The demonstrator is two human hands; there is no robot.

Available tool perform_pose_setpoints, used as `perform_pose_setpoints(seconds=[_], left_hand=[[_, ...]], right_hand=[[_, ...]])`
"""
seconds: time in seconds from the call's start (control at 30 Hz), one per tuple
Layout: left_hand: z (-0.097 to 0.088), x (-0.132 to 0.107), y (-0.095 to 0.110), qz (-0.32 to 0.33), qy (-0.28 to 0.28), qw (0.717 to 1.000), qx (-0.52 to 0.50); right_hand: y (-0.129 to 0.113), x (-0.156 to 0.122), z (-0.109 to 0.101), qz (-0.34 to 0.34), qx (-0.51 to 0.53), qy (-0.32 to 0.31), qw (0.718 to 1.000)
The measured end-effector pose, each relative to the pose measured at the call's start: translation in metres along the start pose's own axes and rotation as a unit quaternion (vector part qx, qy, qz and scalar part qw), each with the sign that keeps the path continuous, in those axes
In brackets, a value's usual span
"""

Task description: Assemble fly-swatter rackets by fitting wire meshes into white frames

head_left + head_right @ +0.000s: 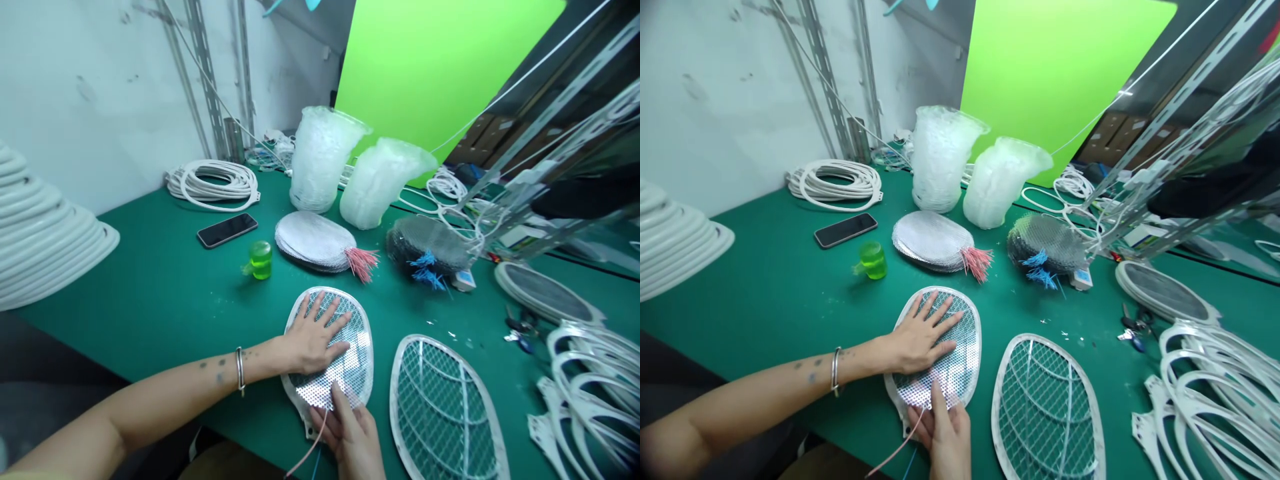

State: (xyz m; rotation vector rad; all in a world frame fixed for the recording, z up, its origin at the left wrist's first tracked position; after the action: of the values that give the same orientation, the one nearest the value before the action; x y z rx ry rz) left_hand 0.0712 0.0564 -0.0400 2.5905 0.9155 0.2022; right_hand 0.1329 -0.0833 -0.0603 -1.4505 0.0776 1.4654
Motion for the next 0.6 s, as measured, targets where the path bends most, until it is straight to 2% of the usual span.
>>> perform_pose_setpoints(seconds=[0.23,0.33,0.4,0.47,0.5,0.57,0.6], left_hand=[[-0.004,-0.004,0.003,-0.056,0.015,0.997,0.043],[-0.001,-0.005,0.004,-0.053,0.016,0.997,0.046],[0.0,-0.005,0.003,-0.052,0.022,0.997,0.05],[0.001,-0.005,0.002,-0.053,0.026,0.997,0.056],[0.001,-0.005,0.002,-0.053,0.028,0.996,0.058],[-0.001,-0.005,0.003,-0.05,0.032,0.996,0.063],[-0.001,-0.006,0.003,-0.047,0.033,0.996,0.065]], right_hand=[[-0.009,-0.01,0.008,-0.014,-0.035,-0.06,0.997],[-0.01,-0.024,-0.008,0.02,-0.072,-0.079,0.994],[-0.012,-0.034,-0.027,0.042,-0.157,-0.089,0.983],[-0.022,-0.04,-0.045,0.011,-0.29,-0.09,0.953],[-0.032,-0.04,-0.051,-0.038,-0.361,-0.083,0.928],[-0.057,-0.037,-0.048,-0.191,-0.483,-0.055,0.853],[-0.068,-0.035,-0.04,-0.281,-0.529,-0.046,0.799]])
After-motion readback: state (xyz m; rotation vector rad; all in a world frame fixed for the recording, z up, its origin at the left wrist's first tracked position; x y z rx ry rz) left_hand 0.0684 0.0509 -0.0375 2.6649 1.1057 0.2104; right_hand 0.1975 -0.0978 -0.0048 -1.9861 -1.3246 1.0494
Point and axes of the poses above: each hand's wrist, its own x-axis towards the middle knuckle, its own z-axis out of the palm, y = z × x, the point moved 6 cm from there along x, towards the middle knuckle, and after that the axes turned 3 degrees about z, right-handed, at the moved point
